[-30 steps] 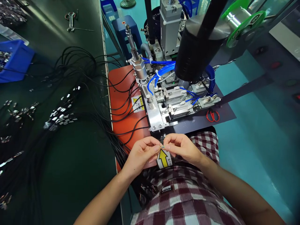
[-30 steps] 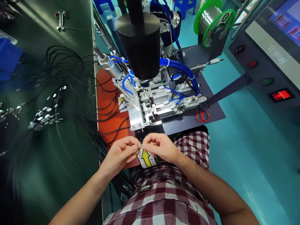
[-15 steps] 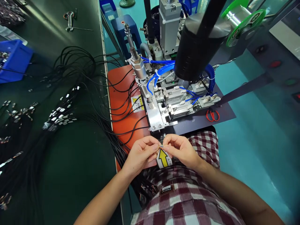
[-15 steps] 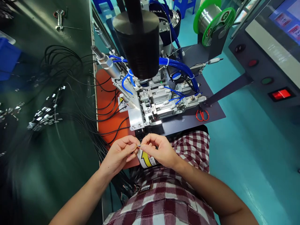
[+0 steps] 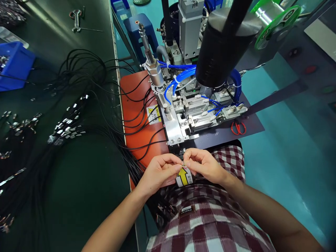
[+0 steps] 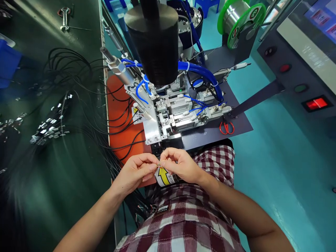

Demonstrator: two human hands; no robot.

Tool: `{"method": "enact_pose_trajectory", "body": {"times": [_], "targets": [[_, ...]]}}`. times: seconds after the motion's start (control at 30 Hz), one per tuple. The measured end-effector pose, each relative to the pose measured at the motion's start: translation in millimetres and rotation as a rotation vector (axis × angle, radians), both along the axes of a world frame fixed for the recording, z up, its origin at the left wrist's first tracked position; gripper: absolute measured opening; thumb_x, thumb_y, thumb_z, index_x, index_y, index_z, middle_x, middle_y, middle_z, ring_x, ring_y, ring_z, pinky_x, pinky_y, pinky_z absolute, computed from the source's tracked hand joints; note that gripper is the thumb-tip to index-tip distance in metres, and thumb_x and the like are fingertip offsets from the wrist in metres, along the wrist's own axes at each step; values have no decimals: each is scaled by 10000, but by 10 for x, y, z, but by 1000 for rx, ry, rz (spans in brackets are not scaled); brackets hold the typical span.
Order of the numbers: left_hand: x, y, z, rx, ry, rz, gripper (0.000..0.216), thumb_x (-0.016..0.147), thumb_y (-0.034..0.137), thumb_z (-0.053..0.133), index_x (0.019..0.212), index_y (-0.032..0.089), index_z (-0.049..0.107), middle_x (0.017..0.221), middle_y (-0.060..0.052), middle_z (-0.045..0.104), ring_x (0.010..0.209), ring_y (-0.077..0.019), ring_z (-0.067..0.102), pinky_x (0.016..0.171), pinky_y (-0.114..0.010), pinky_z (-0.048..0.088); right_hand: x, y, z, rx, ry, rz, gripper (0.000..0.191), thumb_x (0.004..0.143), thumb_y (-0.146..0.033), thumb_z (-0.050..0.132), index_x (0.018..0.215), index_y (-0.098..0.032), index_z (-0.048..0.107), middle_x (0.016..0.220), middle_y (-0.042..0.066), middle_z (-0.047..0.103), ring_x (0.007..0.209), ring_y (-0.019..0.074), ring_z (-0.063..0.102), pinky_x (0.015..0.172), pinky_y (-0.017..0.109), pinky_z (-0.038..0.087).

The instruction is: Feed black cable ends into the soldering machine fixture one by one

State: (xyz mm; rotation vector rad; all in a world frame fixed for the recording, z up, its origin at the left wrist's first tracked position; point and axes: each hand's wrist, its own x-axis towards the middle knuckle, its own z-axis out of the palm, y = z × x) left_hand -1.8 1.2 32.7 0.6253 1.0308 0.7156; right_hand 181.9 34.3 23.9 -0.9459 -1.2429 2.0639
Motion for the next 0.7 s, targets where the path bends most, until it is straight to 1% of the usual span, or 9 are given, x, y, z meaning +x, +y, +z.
{"method": "enact_pose_trajectory", "body": {"times": [0.17, 0.27, 0.33, 0.43, 0.57, 0.63, 0.7], "targets": [[22, 4, 26, -53, 6, -25, 303, 723, 399, 753, 821, 142, 627, 441, 96, 349, 386, -22, 219, 363, -156, 194, 28, 15, -21, 38, 12, 46, 254, 866, -387, 617, 770, -166, 537, 584, -64, 438, 501, 68, 382, 487, 213, 310], [45, -1, 32, -56, 24, -4, 300, 713, 393, 760, 799, 143, 619, 433, 98, 350, 388, -20, 218, 373, -156, 196, 31, 17, -26, 59, 22, 68, 246, 875, -376, 609, 774, -165, 533, 595, -65, 420, 508, 68, 369, 490, 214, 305], [63, -2, 40, -36, 59, 50, 304, 707, 397, 762, 766, 137, 615, 427, 95, 349, 391, -19, 218, 383, -156, 175, 33, 12, -24, 73, -7, 38, 242, 883, -379, 597, 781, -169, 535, 615, -58, 430, 509, 70, 383, 488, 216, 320], [87, 0, 59, -6, 117, 137, 316, 696, 403, 765, 721, 128, 612, 420, 80, 374, 395, -21, 247, 402, -165, 154, 35, -16, -24, 116, -110, -65, 222, 894, -379, 576, 812, -173, 564, 668, -39, 482, 503, 74, 419, 483, 224, 350], [101, -8, 67, -8, 133, 174, 315, 699, 414, 759, 730, 133, 620, 420, 76, 387, 396, -27, 260, 409, -169, 173, 7, -86, -35, 280, -264, -144, 153, 862, -330, 619, 862, -177, 626, 715, -7, 564, 559, 102, 484, 515, 238, 388], [100, -16, 57, -11, 136, 176, 313, 704, 417, 755, 736, 137, 617, 422, 79, 385, 395, -28, 259, 406, -166, 180, -23, -116, -34, 385, -328, -186, 122, 845, -305, 646, 839, -183, 639, 721, 7, 595, 605, 122, 515, 549, 251, 404], [97, -24, 42, -10, 144, 174, 311, 711, 418, 751, 735, 141, 611, 417, 82, 375, 390, -29, 261, 401, -162, 182, -52, -134, -18, 474, -377, -220, 105, 858, -279, 633, 800, -192, 632, 736, 20, 613, 639, 139, 536, 581, 266, 415]]}}
